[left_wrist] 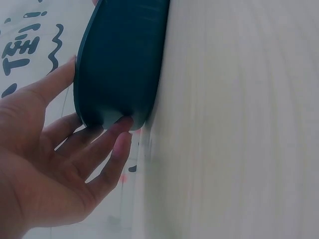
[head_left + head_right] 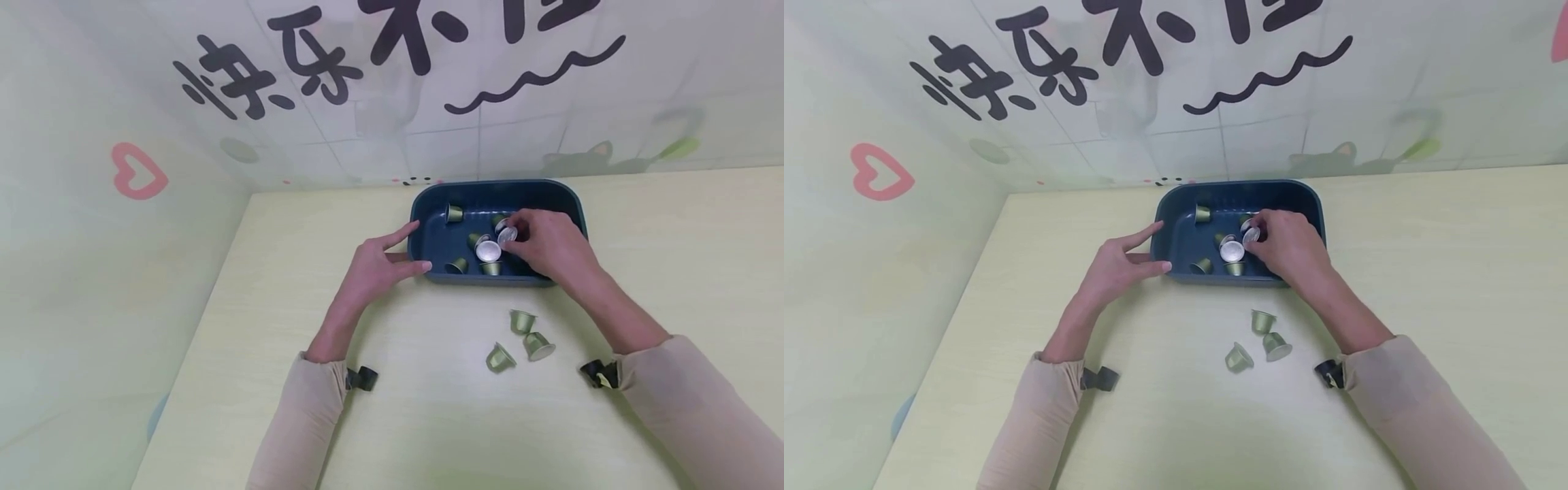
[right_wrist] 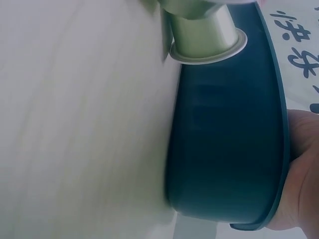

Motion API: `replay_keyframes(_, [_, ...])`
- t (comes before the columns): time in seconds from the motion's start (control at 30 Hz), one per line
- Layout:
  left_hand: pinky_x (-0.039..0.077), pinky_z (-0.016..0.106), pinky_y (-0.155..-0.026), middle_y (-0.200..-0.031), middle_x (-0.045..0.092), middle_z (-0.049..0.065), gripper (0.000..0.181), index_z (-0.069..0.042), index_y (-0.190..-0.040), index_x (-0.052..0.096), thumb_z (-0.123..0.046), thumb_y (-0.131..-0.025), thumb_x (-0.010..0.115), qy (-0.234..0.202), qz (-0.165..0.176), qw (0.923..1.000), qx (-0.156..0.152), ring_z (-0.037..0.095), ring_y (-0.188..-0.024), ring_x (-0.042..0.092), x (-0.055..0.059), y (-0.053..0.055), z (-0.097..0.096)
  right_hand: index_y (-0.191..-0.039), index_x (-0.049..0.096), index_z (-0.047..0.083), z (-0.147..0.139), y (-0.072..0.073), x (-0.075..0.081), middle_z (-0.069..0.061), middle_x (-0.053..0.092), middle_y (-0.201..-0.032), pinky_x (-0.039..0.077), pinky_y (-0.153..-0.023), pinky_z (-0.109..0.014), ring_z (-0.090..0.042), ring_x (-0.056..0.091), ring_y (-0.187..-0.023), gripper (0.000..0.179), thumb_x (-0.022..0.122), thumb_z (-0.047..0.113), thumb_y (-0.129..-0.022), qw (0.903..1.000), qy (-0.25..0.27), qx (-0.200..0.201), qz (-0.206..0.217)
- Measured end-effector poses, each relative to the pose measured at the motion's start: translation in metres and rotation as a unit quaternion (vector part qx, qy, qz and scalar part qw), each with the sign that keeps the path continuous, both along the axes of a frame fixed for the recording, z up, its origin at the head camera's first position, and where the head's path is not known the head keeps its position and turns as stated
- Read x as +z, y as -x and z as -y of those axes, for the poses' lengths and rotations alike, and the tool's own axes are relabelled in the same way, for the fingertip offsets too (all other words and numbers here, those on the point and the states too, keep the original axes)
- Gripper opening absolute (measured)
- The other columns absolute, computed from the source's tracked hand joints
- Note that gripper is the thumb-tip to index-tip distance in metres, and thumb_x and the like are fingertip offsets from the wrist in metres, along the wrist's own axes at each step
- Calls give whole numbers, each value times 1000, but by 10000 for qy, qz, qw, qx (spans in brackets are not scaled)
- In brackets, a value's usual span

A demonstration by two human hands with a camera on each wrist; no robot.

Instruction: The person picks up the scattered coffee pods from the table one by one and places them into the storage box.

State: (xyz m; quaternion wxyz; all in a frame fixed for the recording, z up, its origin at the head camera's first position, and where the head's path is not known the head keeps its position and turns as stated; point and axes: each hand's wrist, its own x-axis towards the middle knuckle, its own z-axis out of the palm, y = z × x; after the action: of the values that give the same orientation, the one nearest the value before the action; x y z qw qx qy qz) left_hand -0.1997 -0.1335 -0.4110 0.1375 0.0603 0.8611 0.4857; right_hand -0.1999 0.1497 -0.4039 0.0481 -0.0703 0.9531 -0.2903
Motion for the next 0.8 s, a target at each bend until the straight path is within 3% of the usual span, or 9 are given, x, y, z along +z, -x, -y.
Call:
replay_keyframes(0.47, [53,34,-80,-139,57,15,70,-33,-144,53,-25,-81,85,-42,-28,10000,-31,19,-111,67,-2,0,1,-119,70,2,1,-1,-3,-13,69,-91,44,-65,-39,-27,58,-78,35,72,23,-91,9996,-228,70,-138])
replay_keyframes(0.8, [54,36,-84,-138,58,15,71,-34,-144,53,-26,-81,85,-70,-26,10000,-18,17,-111,67,-2,1,1,-119,70,2,2,0,-3,-15,71,-95,49,-71,-44,-29,63,-83,35,72,23,-92,9997,-188,50,-171])
